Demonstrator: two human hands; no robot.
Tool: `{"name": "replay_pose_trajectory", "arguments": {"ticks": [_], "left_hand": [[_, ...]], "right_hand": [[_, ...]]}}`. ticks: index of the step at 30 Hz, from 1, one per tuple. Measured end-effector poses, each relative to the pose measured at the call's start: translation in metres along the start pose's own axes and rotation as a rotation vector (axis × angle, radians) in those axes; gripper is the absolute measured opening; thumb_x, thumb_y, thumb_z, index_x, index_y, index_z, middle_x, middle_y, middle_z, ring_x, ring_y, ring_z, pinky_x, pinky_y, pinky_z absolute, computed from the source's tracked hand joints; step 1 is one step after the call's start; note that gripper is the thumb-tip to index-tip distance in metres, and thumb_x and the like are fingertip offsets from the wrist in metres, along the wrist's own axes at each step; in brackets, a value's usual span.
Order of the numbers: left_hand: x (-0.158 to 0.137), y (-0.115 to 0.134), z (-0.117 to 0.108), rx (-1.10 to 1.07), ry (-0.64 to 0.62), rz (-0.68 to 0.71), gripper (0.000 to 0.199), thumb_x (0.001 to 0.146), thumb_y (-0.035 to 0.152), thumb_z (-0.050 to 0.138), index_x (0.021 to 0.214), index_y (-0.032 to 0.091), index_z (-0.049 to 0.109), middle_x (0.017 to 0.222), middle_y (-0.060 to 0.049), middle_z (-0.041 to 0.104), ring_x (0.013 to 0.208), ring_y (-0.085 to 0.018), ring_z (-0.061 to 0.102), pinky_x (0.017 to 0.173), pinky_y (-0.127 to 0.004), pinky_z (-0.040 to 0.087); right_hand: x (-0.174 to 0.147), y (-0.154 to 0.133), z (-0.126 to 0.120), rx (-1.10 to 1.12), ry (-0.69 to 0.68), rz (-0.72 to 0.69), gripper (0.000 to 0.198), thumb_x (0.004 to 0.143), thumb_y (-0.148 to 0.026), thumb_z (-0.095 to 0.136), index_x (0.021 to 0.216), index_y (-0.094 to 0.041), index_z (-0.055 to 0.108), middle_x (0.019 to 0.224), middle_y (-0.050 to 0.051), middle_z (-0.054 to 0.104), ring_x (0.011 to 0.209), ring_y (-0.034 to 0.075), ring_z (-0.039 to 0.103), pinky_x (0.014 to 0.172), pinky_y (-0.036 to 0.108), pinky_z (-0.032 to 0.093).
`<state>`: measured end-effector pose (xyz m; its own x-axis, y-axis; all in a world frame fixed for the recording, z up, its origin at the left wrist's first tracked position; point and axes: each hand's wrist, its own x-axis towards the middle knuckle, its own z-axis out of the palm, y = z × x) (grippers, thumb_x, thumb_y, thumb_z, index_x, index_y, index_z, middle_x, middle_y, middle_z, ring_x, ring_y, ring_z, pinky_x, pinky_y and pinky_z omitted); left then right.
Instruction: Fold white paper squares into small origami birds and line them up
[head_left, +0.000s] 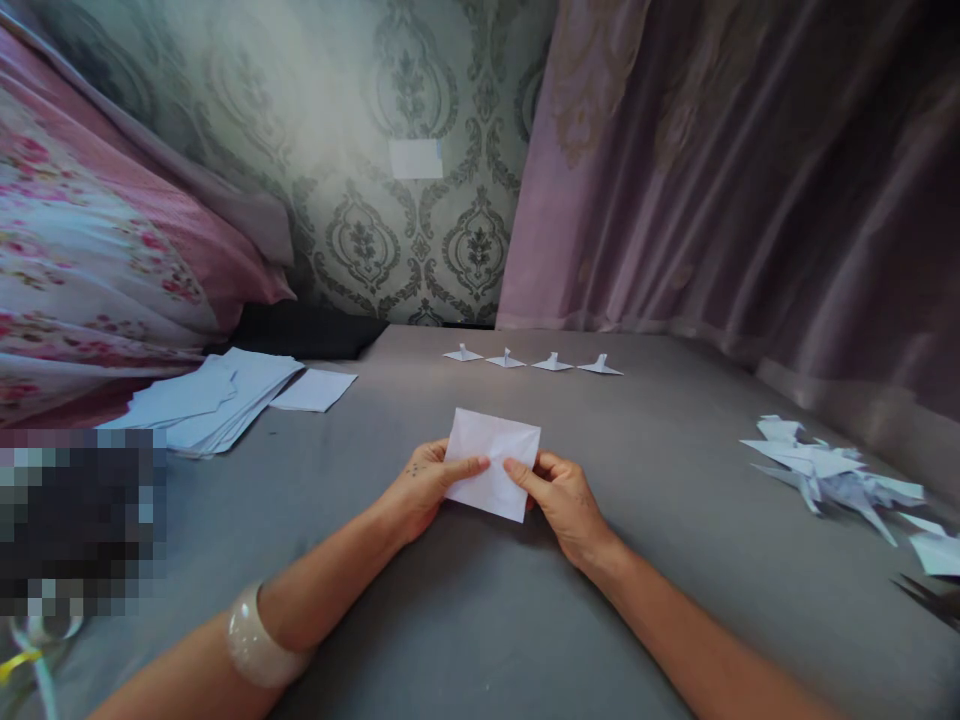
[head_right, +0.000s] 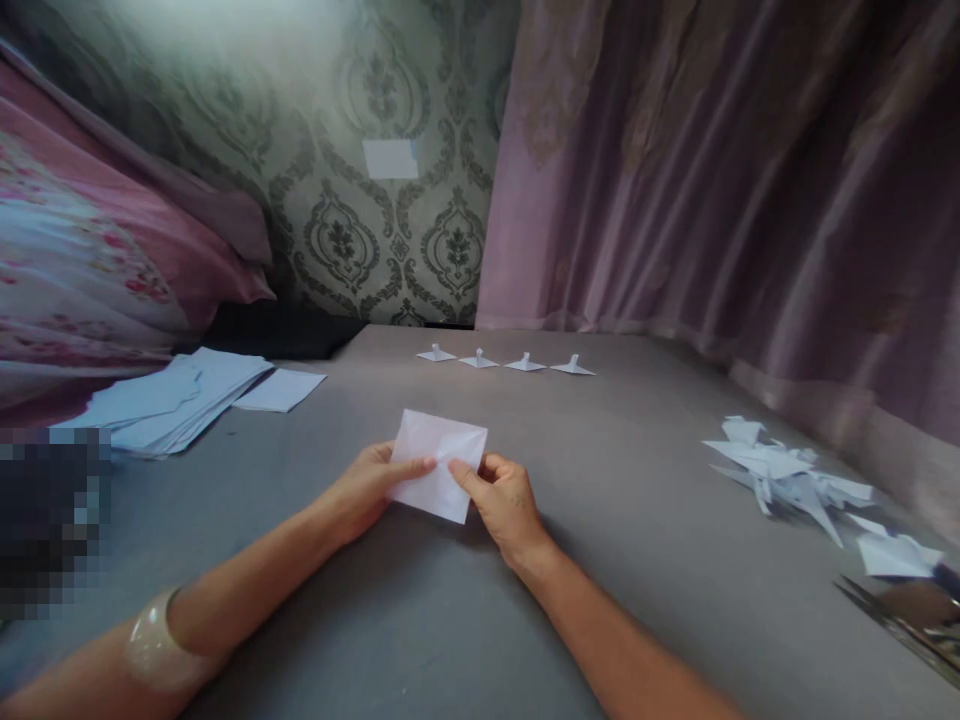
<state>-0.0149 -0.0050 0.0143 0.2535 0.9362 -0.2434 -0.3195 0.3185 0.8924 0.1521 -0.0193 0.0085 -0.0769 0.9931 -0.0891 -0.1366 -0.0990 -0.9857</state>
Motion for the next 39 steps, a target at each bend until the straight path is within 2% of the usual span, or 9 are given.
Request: {"name": "replay_pose_trajectory", "arguments": {"ticks": [5,11,18,20,22,25,30,36,39], "left_hand": [[0.002,0.001,0.000,-0.136,0.139,0.052,0.031,0.067,0.030,0.079,0.088,0.009,0.068,0.081,-0.011,0.073,0.068,-0.017,0.067,0.069,-0.027,0.054],[-0.002,-0.007,0.010,-0.165,-0.033,0.045,0.037,0.073,0.026,0.075,0.104,0.009,0.066,0.103,-0.015,0.070,0.088,-0.022,0.068,0.082,-0.032,0.054],[0.003,-0.003,0.002,-0.175,0.174,0.079,0.024,0.077,0.023,0.070,0.097,0.008,0.067,0.090,-0.013,0.072,0.072,-0.017,0.068,0.066,-0.025,0.055],[0.004,0.001,-0.003,-0.187,0.200,0.073,0.022,0.077,0.021,0.070,0.095,0.009,0.067,0.086,-0.011,0.073,0.069,-0.016,0.067,0.063,-0.024,0.054],[0.003,0.004,-0.006,-0.185,0.212,0.051,0.021,0.075,0.019,0.071,0.093,0.010,0.067,0.082,-0.010,0.073,0.065,-0.016,0.066,0.061,-0.025,0.054],[0.001,0.007,-0.007,-0.129,0.211,0.001,0.021,0.071,0.019,0.074,0.089,0.010,0.068,0.075,-0.009,0.072,0.062,-0.016,0.065,0.059,-0.025,0.052],[-0.002,0.001,-0.005,0.065,0.113,-0.042,0.030,0.067,0.029,0.077,0.089,0.010,0.068,0.080,-0.010,0.071,0.068,-0.018,0.065,0.062,-0.027,0.050],[-0.001,-0.001,-0.016,0.724,0.297,0.330,0.031,0.078,0.031,0.058,0.105,0.016,0.062,0.096,-0.008,0.065,0.088,-0.021,0.060,0.076,-0.031,0.048],[-0.002,0.003,-0.023,1.018,0.121,0.428,0.029,0.073,0.014,0.046,0.093,0.019,0.066,0.107,-0.008,0.060,0.101,-0.023,0.054,0.089,-0.037,0.044]], "right_hand": [[0.004,0.003,-0.002,0.085,0.084,-0.007,0.034,0.067,-0.045,0.075,0.076,-0.013,0.072,0.065,0.003,0.067,0.054,0.011,0.052,0.052,0.025,0.039],[0.004,0.002,0.001,0.216,0.096,0.006,0.034,0.066,-0.047,0.075,0.075,-0.014,0.073,0.069,0.005,0.069,0.064,0.014,0.058,0.060,0.027,0.045],[-0.001,-0.004,-0.006,-0.188,-0.053,-0.051,0.035,0.076,-0.047,0.065,0.067,-0.014,0.072,0.066,0.006,0.068,0.061,0.015,0.057,0.056,0.027,0.043],[0.002,-0.004,-0.014,-0.314,-0.070,-0.123,0.031,0.080,-0.044,0.060,0.078,-0.015,0.073,0.077,0.008,0.070,0.067,0.017,0.060,0.059,0.029,0.046],[0.008,-0.003,-0.023,-0.427,0.060,-0.282,0.027,0.081,-0.038,0.059,0.097,-0.018,0.070,0.087,0.008,0.069,0.072,0.018,0.061,0.064,0.031,0.049],[0.014,-0.001,-0.034,-0.681,0.155,-0.648,0.054,0.078,-0.022,0.062,0.131,-0.023,0.050,0.120,0.012,0.057,0.095,0.021,0.058,0.079,0.036,0.050],[0.010,-0.002,-0.039,-1.075,-0.033,-0.925,0.036,0.082,-0.008,0.053,0.109,-0.026,0.067,0.125,0.010,0.050,0.115,0.024,0.046,0.095,0.043,0.042],[0.009,0.003,-0.041,-1.219,-0.153,-0.776,0.027,0.081,-0.006,0.055,0.093,-0.022,0.073,0.108,0.010,0.060,0.103,0.024,0.050,0.087,0.039,0.045],[0.009,0.004,-0.041,-1.198,-0.179,-0.684,0.022,0.083,-0.010,0.057,0.090,-0.023,0.074,0.098,0.008,0.062,0.094,0.021,0.052,0.084,0.036,0.045]]}}
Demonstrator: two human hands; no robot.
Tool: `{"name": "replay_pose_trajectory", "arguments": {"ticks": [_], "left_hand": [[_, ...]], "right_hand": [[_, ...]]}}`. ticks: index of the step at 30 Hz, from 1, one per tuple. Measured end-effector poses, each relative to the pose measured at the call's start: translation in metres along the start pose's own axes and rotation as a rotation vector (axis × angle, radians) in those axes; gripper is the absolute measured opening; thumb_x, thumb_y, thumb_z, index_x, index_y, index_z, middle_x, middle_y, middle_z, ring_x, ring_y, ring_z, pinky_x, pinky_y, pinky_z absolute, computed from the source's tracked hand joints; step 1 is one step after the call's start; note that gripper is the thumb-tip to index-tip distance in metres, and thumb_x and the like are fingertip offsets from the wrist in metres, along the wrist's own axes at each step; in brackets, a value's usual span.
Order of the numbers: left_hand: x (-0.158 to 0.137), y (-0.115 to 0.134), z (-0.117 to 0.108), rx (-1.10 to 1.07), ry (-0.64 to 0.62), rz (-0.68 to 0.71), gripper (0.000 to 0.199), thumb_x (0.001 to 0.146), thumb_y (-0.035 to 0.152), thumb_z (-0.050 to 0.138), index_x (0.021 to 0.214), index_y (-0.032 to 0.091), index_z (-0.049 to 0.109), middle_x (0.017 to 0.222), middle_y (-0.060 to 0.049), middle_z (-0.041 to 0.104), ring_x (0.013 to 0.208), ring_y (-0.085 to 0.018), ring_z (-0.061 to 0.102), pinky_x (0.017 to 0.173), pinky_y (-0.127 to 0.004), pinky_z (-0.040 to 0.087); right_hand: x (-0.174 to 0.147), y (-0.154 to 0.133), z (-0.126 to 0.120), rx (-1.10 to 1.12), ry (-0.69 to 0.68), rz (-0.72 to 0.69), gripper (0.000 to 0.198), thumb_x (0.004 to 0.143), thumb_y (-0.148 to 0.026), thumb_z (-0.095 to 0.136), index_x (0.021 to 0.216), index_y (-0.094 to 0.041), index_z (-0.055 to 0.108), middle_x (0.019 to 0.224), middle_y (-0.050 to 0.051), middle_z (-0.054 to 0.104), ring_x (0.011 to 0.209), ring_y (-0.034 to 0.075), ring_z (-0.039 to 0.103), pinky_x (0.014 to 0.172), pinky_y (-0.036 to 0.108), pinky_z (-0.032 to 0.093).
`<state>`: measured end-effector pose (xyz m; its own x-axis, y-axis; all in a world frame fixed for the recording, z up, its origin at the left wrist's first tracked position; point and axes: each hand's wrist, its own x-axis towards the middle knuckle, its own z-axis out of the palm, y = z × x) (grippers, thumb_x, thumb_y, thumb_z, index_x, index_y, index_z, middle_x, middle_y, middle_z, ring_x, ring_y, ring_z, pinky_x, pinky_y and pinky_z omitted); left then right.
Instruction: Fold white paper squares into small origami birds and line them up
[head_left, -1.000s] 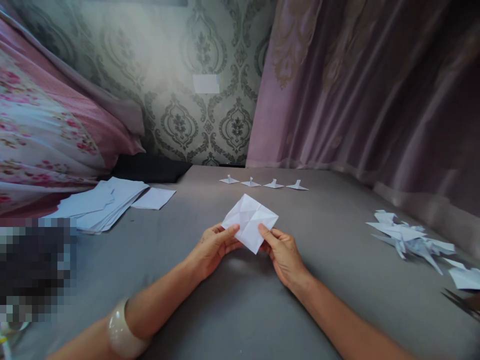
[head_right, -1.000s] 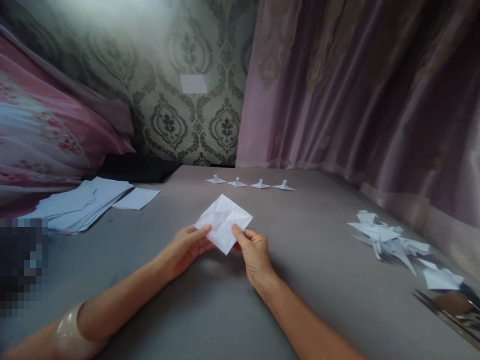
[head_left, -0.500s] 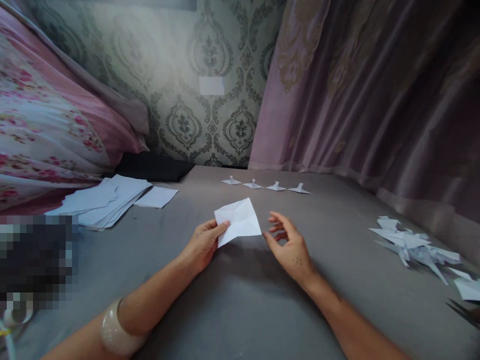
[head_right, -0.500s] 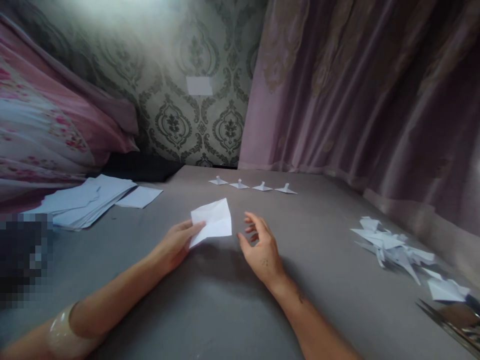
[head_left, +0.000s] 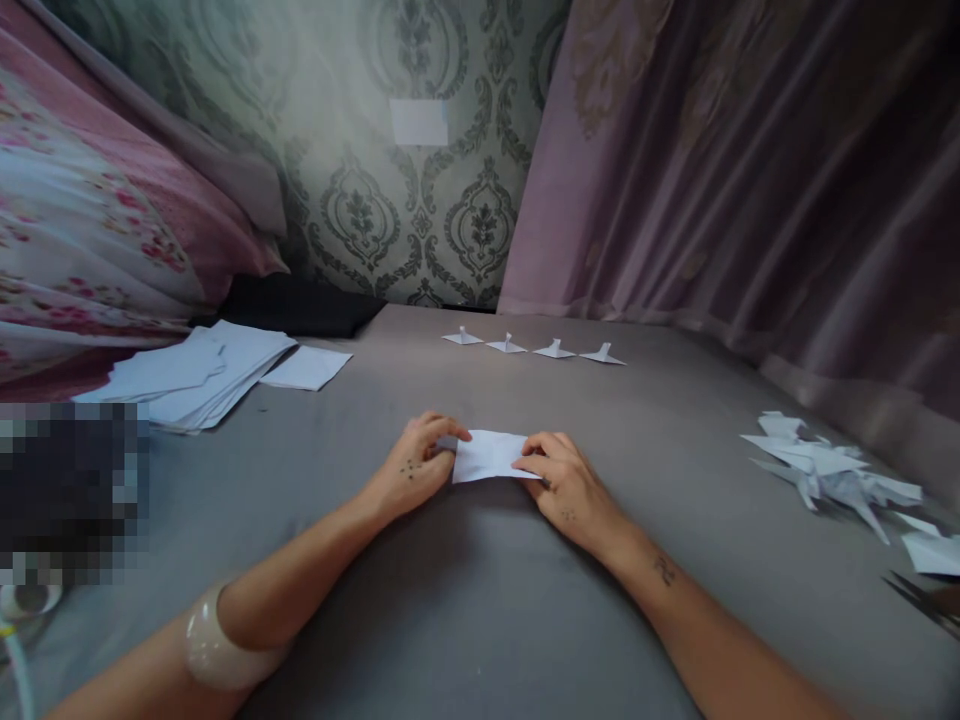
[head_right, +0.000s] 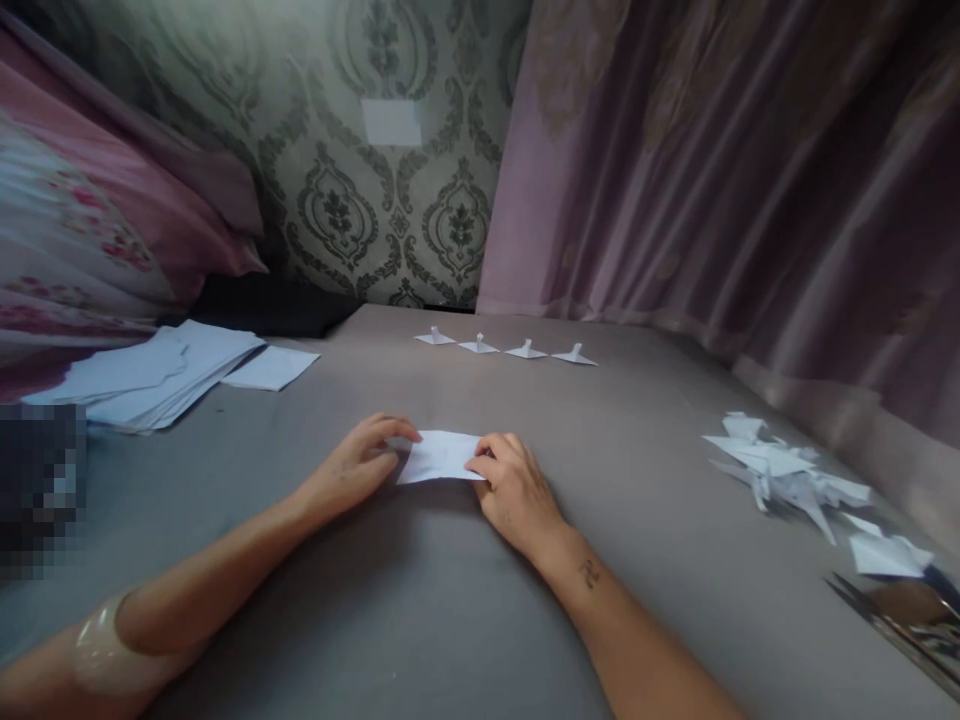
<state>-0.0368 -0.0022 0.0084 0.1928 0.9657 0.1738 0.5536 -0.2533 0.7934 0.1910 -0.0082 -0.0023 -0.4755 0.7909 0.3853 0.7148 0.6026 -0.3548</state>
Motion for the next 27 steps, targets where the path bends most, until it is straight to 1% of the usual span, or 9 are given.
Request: {"name": "replay_pose_trajectory", "arguments": {"ticks": [3,5,6,9,12,15,20,25,27], "left_hand": [[-0.002,-0.002,-0.004,0.123,-0.193,0.062,0.037,0.068,0.008,0.042,0.091,0.021,0.068,0.113,-0.008,0.058,0.108,-0.025,0.049,0.097,-0.044,0.038],[-0.003,-0.002,-0.005,0.167,-0.254,0.051,0.038,0.067,0.009,0.046,0.095,0.021,0.068,0.117,-0.008,0.056,0.109,-0.026,0.048,0.097,-0.045,0.038],[-0.003,-0.003,-0.004,0.177,-0.255,0.042,0.036,0.068,0.012,0.049,0.097,0.021,0.067,0.118,-0.009,0.055,0.109,-0.027,0.047,0.097,-0.045,0.038],[0.000,-0.005,0.000,0.179,-0.170,0.003,0.024,0.077,0.032,0.055,0.092,0.019,0.069,0.114,-0.011,0.057,0.107,-0.028,0.048,0.096,-0.045,0.039],[0.005,-0.008,0.007,0.195,-0.073,-0.031,0.035,0.085,0.043,0.047,0.072,0.017,0.067,0.104,-0.012,0.060,0.101,-0.027,0.051,0.096,-0.046,0.037],[0.009,-0.008,0.012,0.219,-0.010,-0.048,0.035,0.084,0.042,0.048,0.065,0.017,0.063,0.098,-0.012,0.059,0.096,-0.027,0.052,0.093,-0.047,0.038],[0.011,-0.012,0.015,0.242,0.038,-0.043,0.028,0.081,0.039,0.054,0.067,0.016,0.063,0.094,-0.012,0.058,0.092,-0.026,0.051,0.089,-0.045,0.040],[0.011,-0.022,0.015,0.268,0.042,-0.008,0.027,0.080,0.039,0.057,0.066,0.017,0.060,0.090,-0.010,0.056,0.087,-0.024,0.050,0.083,-0.041,0.042],[0.011,-0.026,0.015,0.315,0.057,0.018,0.025,0.081,0.040,0.058,0.072,0.016,0.059,0.088,-0.009,0.055,0.085,-0.023,0.049,0.080,-0.040,0.043]], "right_hand": [[0.001,-0.001,0.000,0.072,0.000,0.071,0.016,0.084,-0.018,0.059,0.089,-0.024,0.074,0.093,0.006,0.063,0.090,0.020,0.052,0.083,0.034,0.045],[0.002,-0.002,0.001,0.128,0.004,0.150,0.014,0.085,-0.023,0.060,0.086,-0.024,0.073,0.093,0.005,0.063,0.090,0.019,0.053,0.083,0.034,0.045],[0.003,-0.001,0.002,0.153,0.006,0.198,0.014,0.085,-0.026,0.059,0.084,-0.024,0.073,0.093,0.005,0.063,0.090,0.019,0.053,0.083,0.034,0.045],[0.006,0.002,0.006,0.196,0.023,0.326,0.021,0.086,-0.032,0.057,0.074,-0.022,0.071,0.094,0.005,0.062,0.091,0.020,0.055,0.080,0.033,0.044],[0.010,0.005,0.010,0.184,0.054,0.385,0.027,0.084,-0.035,0.056,0.065,-0.019,0.065,0.094,0.006,0.062,0.091,0.020,0.055,0.082,0.034,0.043],[0.013,0.005,0.012,0.157,0.064,0.425,0.028,0.083,-0.035,0.056,0.060,-0.019,0.060,0.092,0.006,0.060,0.088,0.020,0.056,0.083,0.034,0.042],[0.017,0.000,0.010,0.106,0.037,0.496,0.031,0.082,-0.037,0.057,0.057,-0.019,0.054,0.090,0.005,0.058,0.080,0.018,0.057,0.076,0.034,0.043],[0.015,0.003,0.010,0.058,0.050,0.476,0.030,0.081,-0.037,0.058,0.057,-0.020,0.050,0.085,0.004,0.056,0.075,0.017,0.057,0.072,0.032,0.043],[0.014,0.006,0.010,0.040,0.062,0.467,0.026,0.081,-0.035,0.058,0.061,-0.020,0.051,0.083,0.004,0.056,0.071,0.016,0.056,0.069,0.031,0.043]]}}
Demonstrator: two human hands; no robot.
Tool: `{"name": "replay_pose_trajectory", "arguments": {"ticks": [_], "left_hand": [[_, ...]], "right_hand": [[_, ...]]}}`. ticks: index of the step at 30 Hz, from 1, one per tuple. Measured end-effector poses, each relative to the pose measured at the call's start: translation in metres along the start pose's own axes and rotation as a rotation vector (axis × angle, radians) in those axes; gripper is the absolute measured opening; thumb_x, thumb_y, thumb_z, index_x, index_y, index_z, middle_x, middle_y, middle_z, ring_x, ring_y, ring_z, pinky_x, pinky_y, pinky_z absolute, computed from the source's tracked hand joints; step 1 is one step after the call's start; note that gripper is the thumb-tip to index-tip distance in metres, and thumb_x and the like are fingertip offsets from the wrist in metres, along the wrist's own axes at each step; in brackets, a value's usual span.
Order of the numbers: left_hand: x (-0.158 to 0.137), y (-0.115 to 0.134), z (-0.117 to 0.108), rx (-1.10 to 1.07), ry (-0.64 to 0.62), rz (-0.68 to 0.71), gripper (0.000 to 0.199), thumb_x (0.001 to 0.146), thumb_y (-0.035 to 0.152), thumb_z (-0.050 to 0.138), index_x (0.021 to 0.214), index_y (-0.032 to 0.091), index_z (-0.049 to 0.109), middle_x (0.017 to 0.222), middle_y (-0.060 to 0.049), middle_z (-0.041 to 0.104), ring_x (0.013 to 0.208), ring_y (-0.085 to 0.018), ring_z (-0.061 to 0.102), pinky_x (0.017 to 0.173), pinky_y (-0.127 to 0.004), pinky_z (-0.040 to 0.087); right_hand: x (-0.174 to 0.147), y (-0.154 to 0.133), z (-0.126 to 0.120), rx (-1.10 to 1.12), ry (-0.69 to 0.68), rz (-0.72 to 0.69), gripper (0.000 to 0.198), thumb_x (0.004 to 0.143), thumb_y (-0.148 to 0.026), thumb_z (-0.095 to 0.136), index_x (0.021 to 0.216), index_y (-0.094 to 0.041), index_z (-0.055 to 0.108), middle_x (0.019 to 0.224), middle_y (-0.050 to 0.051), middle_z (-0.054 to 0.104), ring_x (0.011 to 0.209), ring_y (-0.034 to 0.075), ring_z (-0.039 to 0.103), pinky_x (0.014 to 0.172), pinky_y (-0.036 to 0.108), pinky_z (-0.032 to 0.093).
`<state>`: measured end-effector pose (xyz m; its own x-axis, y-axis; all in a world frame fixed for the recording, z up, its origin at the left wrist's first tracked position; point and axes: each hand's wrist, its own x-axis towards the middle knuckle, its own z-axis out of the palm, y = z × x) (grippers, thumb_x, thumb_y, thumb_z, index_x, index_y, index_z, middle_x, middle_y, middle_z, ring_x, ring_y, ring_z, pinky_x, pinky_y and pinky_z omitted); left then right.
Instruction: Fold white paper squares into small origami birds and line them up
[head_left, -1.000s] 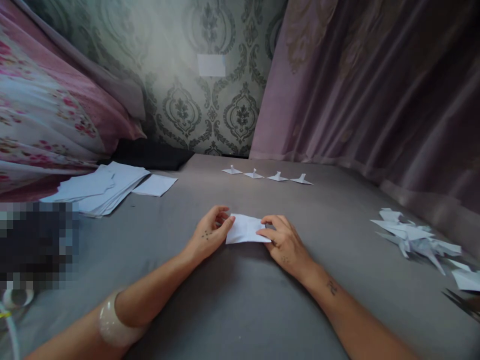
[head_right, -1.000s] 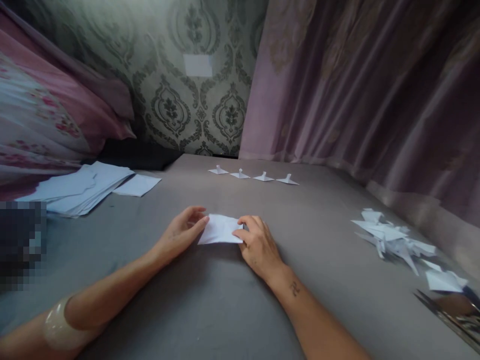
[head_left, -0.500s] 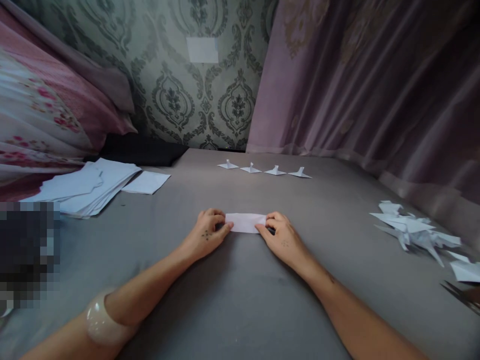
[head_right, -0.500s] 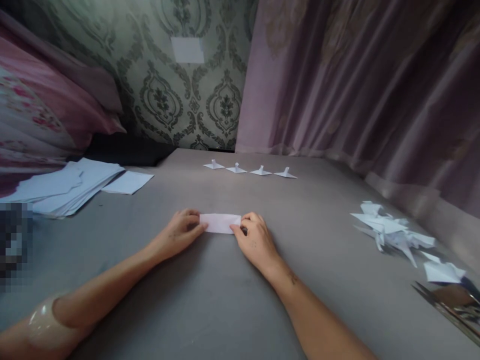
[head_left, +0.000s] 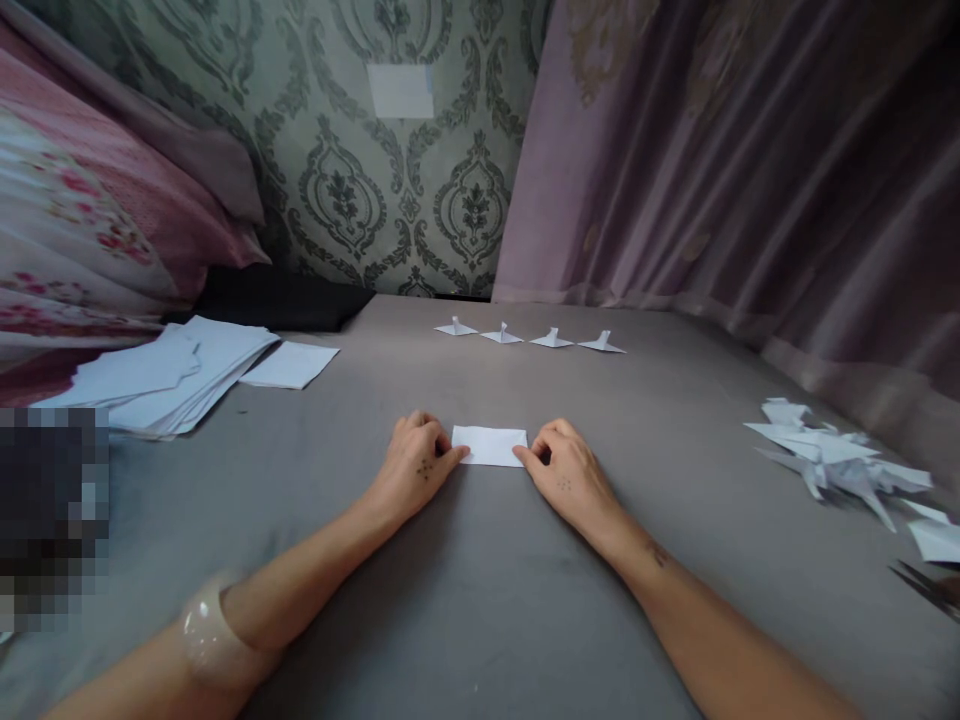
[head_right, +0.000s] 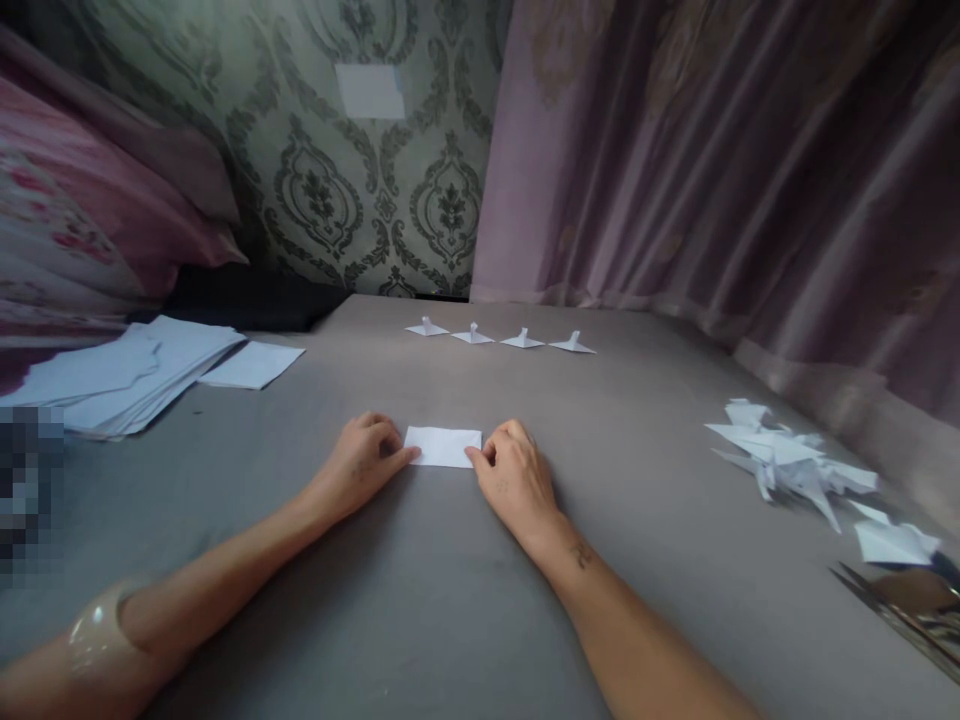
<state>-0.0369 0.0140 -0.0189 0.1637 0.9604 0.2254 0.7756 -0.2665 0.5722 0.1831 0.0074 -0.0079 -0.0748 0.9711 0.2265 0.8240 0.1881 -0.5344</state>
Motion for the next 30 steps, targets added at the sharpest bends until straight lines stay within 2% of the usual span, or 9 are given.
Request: {"name": "replay_pose_trajectory", "arguments": {"ticks": [2,4,6,8,12,15,21,25,30], "left_hand": [[0.000,0.000,0.000,0.063,0.036,0.073,0.021,0.083,0.037,0.056,0.087,0.016,0.059,0.094,-0.010,0.056,0.087,-0.024,0.048,0.081,-0.040,0.043],[-0.001,0.005,-0.002,0.114,0.017,0.223,0.020,0.088,0.027,0.049,0.102,0.017,0.058,0.105,-0.011,0.057,0.095,-0.025,0.048,0.086,-0.041,0.042],[-0.002,0.013,-0.005,0.117,-0.116,0.402,0.025,0.090,0.016,0.038,0.105,0.018,0.059,0.111,-0.010,0.058,0.103,-0.024,0.048,0.093,-0.039,0.039],[-0.005,0.022,-0.009,0.069,-0.296,0.488,0.030,0.089,0.011,0.036,0.103,0.020,0.061,0.107,-0.008,0.061,0.106,-0.022,0.051,0.093,-0.035,0.041],[-0.014,0.032,-0.018,0.106,-0.380,0.396,0.036,0.082,0.007,0.040,0.110,0.018,0.061,0.116,-0.010,0.062,0.113,-0.024,0.053,0.094,-0.034,0.043],[-0.019,0.033,-0.024,0.246,-0.401,0.293,0.035,0.080,0.005,0.041,0.107,0.016,0.063,0.119,-0.014,0.061,0.113,-0.028,0.054,0.088,-0.035,0.047],[-0.021,0.036,-0.033,0.425,-0.428,0.192,0.029,0.074,-0.002,0.044,0.088,0.014,0.064,0.102,-0.013,0.065,0.096,-0.029,0.061,0.067,-0.031,0.047],[-0.021,0.037,-0.035,0.490,-0.376,0.223,0.021,0.079,0.005,0.043,0.078,0.016,0.061,0.092,-0.010,0.065,0.088,-0.026,0.061,0.061,-0.029,0.045],[-0.017,0.032,-0.028,0.487,-0.001,0.205,0.015,0.082,0.013,0.043,0.081,0.015,0.058,0.089,-0.009,0.062,0.083,-0.023,0.058,0.064,-0.030,0.046]], "right_hand": [[0.000,0.002,0.001,-0.010,0.018,-0.022,0.018,0.081,-0.032,0.059,0.068,-0.020,0.055,0.083,0.004,0.056,0.071,0.017,0.055,0.067,0.030,0.043],[-0.002,0.002,0.001,-0.011,0.026,-0.094,0.006,0.083,-0.025,0.057,0.081,-0.020,0.060,0.089,0.005,0.058,0.077,0.018,0.056,0.070,0.030,0.044],[-0.005,-0.001,0.000,-0.028,-0.012,-0.234,0.020,0.086,-0.014,0.049,0.097,-0.022,0.063,0.097,0.006,0.059,0.088,0.019,0.056,0.076,0.030,0.045],[-0.009,-0.006,-0.002,-0.069,-0.105,-0.397,0.040,0.086,-0.004,0.041,0.111,-0.027,0.063,0.104,0.005,0.059,0.096,0.019,0.053,0.082,0.030,0.044],[-0.015,-0.010,-0.009,-0.186,-0.231,-0.545,0.049,0.086,-0.003,0.040,0.122,-0.030,0.060,0.116,0.006,0.059,0.101,0.020,0.050,0.087,0.033,0.044],[-0.017,-0.008,-0.013,-0.263,-0.248,-0.531,0.045,0.087,-0.005,0.043,0.121,-0.028,0.061,0.120,0.006,0.058,0.101,0.021,0.050,0.087,0.035,0.043],[-0.019,-0.003,-0.024,-0.296,-0.236,-0.483,0.035,0.087,-0.010,0.047,0.111,-0.026,0.068,0.117,0.005,0.061,0.099,0.021,0.053,0.086,0.035,0.045],[-0.015,0.003,-0.027,-0.245,-0.221,-0.441,0.025,0.090,-0.018,0.048,0.102,-0.024,0.069,0.111,0.003,0.063,0.096,0.019,0.056,0.082,0.033,0.046],[-0.009,0.009,-0.024,-0.224,-0.155,-0.444,0.018,0.092,-0.024,0.049,0.097,-0.019,0.066,0.106,0.005,0.063,0.095,0.019,0.057,0.082,0.030,0.047]]}}
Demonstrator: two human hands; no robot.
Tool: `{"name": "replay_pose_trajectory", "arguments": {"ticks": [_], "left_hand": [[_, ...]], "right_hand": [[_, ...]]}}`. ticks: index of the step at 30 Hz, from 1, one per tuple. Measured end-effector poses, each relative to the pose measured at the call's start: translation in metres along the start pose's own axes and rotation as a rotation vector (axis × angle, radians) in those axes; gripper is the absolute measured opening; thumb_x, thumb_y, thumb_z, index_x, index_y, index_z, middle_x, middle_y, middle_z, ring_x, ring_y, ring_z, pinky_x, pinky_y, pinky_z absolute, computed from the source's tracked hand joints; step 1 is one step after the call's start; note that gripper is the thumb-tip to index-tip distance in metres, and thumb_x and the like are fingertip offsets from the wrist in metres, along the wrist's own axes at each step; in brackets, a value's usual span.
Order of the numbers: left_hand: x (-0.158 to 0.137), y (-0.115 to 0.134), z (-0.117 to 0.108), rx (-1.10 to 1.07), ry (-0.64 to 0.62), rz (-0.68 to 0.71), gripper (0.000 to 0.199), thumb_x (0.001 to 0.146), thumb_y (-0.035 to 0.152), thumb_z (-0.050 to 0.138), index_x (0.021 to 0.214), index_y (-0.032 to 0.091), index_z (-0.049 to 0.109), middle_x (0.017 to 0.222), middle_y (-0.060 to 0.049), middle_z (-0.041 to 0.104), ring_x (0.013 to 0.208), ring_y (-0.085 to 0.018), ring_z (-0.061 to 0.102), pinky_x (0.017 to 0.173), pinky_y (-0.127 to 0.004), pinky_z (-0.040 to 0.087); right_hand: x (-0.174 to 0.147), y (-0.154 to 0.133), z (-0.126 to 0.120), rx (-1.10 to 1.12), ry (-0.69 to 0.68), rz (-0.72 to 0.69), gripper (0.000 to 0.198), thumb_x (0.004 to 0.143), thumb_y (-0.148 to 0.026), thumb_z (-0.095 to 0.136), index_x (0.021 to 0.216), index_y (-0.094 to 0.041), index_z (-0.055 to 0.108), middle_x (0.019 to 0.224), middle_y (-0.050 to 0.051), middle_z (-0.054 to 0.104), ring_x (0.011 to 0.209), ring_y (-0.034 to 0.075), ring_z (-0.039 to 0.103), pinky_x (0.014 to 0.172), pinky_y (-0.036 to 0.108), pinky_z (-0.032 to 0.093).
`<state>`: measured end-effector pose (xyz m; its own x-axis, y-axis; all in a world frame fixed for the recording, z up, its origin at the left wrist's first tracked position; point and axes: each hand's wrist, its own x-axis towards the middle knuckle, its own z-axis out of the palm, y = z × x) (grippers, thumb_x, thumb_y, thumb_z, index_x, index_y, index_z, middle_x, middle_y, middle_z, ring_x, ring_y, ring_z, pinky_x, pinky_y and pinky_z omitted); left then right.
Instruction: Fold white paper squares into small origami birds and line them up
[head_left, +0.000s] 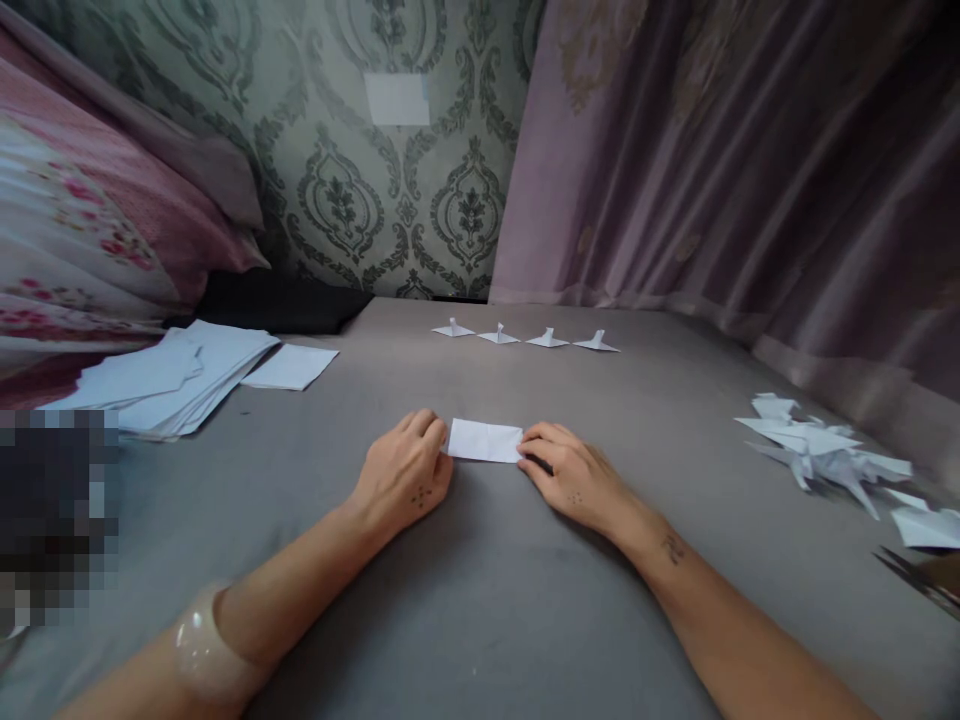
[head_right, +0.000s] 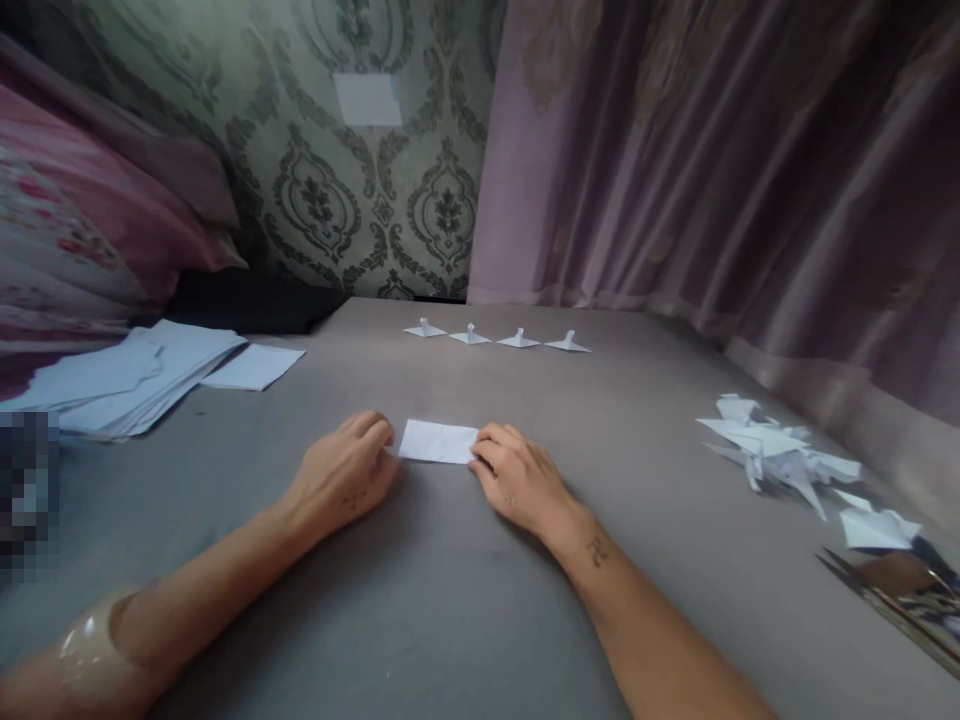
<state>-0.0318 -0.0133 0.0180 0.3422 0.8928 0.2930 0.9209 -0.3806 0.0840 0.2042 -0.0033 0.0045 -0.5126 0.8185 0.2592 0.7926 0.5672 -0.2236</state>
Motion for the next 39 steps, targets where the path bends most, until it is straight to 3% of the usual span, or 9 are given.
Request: {"name": "replay_pose_trajectory", "arguments": {"ticks": [3,6,10,16,21,23,28,34,39], "left_hand": [[0.003,0.001,0.009,-0.089,0.121,0.189,0.016,0.084,0.016,0.044,0.093,0.015,0.058,0.099,-0.010,0.062,0.092,-0.023,0.056,0.078,-0.034,0.046],[0.008,0.003,0.019,-0.163,0.066,0.381,0.024,0.089,0.023,0.048,0.111,0.017,0.055,0.113,-0.010,0.062,0.106,-0.025,0.053,0.085,-0.037,0.043],[0.014,0.001,0.029,-0.164,0.026,0.407,0.025,0.096,0.026,0.039,0.111,0.018,0.057,0.107,-0.009,0.065,0.103,-0.023,0.056,0.081,-0.035,0.042],[0.016,0.001,0.030,-0.122,0.009,0.432,0.027,0.096,0.022,0.036,0.096,0.017,0.063,0.094,-0.009,0.067,0.093,-0.020,0.059,0.077,-0.031,0.044],[0.017,0.003,0.026,-0.015,0.024,0.442,0.024,0.095,0.019,0.037,0.090,0.014,0.060,0.088,-0.009,0.066,0.083,-0.022,0.060,0.074,-0.034,0.045],[0.017,0.002,0.025,-0.067,0.070,0.427,0.024,0.095,0.019,0.036,0.092,0.013,0.059,0.089,-0.010,0.065,0.082,-0.022,0.059,0.073,-0.035,0.044],[0.011,0.007,0.013,-0.549,0.157,0.178,0.017,0.091,0.022,0.044,0.088,0.017,0.059,0.082,-0.005,0.064,0.078,-0.016,0.058,0.073,-0.028,0.044],[0.004,0.025,-0.008,-1.241,-0.106,-0.192,0.024,0.083,0.038,0.059,0.086,0.015,0.066,0.073,-0.002,0.065,0.064,-0.012,0.056,0.057,-0.021,0.042],[-0.001,0.035,-0.010,-1.453,-0.240,-0.342,0.027,0.075,0.042,0.069,0.081,0.015,0.072,0.071,-0.003,0.068,0.061,-0.012,0.056,0.056,-0.021,0.042]], "right_hand": [[0.002,0.000,0.003,-0.092,0.006,-0.096,0.021,0.094,-0.022,0.044,0.092,-0.018,0.065,0.101,0.007,0.063,0.092,0.019,0.056,0.080,0.031,0.046],[0.004,-0.003,0.004,-0.194,0.002,-0.149,0.024,0.094,-0.015,0.040,0.089,-0.017,0.063,0.096,0.008,0.064,0.085,0.020,0.056,0.076,0.032,0.045],[0.007,-0.007,0.004,-0.179,0.022,-0.100,0.025,0.094,-0.013,0.036,0.091,-0.015,0.060,0.094,0.009,0.063,0.083,0.020,0.057,0.075,0.032,0.045],[0.007,-0.003,0.008,0.151,0.156,0.199,0.027,0.088,-0.008,0.039,0.101,-0.019,0.059,0.102,0.006,0.064,0.089,0.017,0.061,0.079,0.030,0.046],[0.008,-0.006,0.012,0.310,0.206,0.107,0.036,0.074,-0.005,0.053,0.106,-0.021,0.061,0.109,0.006,0.058,0.098,0.019,0.056,0.087,0.031,0.046],[0.009,-0.011,0.011,0.309,0.278,0.069,0.031,0.074,-0.011,0.061,0.102,-0.022,0.065,0.109,0.007,0.055,0.100,0.020,0.053,0.091,0.034,0.044],[0.012,-0.022,0.000,0.416,0.442,0.078,0.003,0.079,-0.022,0.066,0.079,-0.022,0.069,0.097,0.006,0.056,0.091,0.019,0.054,0.087,0.035,0.043],[0.009,-0.040,-0.028,0.751,0.315,0.169,0.011,0.082,-0.028,0.063,0.076,-0.019,0.067,0.076,0.000,0.059,0.072,0.013,0.056,0.067,0.025,0.043],[0.005,-0.047,-0.038,0.891,0.217,0.269,0.014,0.079,-0.031,0.065,0.081,-0.019,0.070,0.074,-0.001,0.060,0.068,0.012,0.054,0.060,0.023,0.040]]}}
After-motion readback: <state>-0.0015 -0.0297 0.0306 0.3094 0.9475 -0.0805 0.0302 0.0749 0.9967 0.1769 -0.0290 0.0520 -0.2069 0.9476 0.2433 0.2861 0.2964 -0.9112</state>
